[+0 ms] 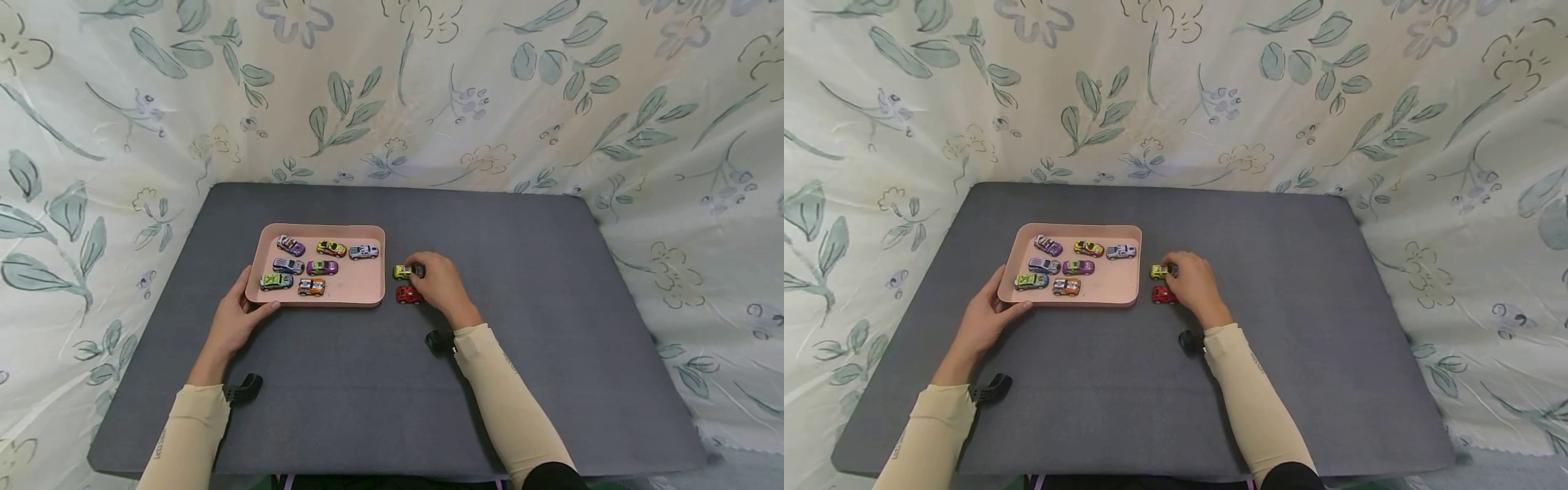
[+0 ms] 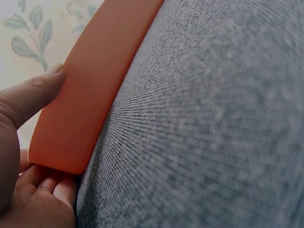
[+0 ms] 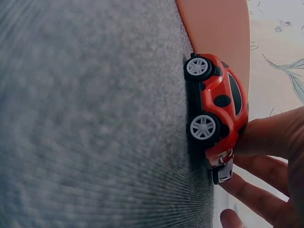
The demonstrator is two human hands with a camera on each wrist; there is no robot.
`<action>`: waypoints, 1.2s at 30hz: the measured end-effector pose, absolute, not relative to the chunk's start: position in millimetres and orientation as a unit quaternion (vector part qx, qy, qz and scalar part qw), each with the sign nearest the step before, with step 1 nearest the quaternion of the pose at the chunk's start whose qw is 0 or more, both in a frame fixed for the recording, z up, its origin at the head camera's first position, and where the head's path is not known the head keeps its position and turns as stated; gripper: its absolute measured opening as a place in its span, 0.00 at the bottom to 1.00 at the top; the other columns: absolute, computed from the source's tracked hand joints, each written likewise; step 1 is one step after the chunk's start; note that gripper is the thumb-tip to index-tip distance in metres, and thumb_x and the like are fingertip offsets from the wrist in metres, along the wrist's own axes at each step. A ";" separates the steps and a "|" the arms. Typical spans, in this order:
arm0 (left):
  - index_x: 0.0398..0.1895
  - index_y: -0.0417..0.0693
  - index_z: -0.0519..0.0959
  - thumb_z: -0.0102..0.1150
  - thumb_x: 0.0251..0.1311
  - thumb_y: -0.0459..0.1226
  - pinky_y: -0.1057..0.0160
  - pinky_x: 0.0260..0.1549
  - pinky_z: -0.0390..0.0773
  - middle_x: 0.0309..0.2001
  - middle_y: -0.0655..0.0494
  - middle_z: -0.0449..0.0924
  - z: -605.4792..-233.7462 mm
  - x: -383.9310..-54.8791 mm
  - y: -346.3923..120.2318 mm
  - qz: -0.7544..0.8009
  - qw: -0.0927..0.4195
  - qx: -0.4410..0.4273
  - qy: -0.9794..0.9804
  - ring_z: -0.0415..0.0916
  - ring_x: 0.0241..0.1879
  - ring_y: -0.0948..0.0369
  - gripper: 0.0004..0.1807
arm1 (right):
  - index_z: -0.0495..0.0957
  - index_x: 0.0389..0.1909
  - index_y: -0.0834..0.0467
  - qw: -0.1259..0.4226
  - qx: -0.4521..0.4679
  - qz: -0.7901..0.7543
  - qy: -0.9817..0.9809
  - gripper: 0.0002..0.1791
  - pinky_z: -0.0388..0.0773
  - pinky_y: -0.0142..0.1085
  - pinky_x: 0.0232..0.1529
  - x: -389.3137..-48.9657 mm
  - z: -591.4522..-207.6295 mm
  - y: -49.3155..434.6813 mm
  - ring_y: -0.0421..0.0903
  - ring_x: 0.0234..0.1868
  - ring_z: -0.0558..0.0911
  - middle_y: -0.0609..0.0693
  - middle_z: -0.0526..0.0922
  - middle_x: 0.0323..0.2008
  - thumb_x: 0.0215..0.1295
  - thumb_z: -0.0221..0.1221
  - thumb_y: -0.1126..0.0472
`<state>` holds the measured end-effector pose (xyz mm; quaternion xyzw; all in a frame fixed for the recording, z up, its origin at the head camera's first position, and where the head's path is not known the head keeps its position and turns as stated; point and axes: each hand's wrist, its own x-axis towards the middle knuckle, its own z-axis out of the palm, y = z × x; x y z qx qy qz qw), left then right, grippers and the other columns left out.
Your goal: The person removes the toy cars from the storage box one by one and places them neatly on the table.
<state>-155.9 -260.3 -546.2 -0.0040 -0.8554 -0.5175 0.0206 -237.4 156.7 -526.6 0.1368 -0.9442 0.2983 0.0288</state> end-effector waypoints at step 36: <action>0.89 0.37 0.43 0.76 0.69 0.36 0.41 0.79 0.55 0.86 0.35 0.48 -545.6 -157.7 -260.6 -0.521 0.017 -0.003 -0.853 0.49 0.84 0.43 0.58 | 0.86 0.61 0.55 0.071 0.166 0.399 -0.899 0.18 0.82 0.51 0.62 -245.7 -507.8 138.6 0.55 0.62 0.83 0.50 0.86 0.59 0.74 0.71 0.58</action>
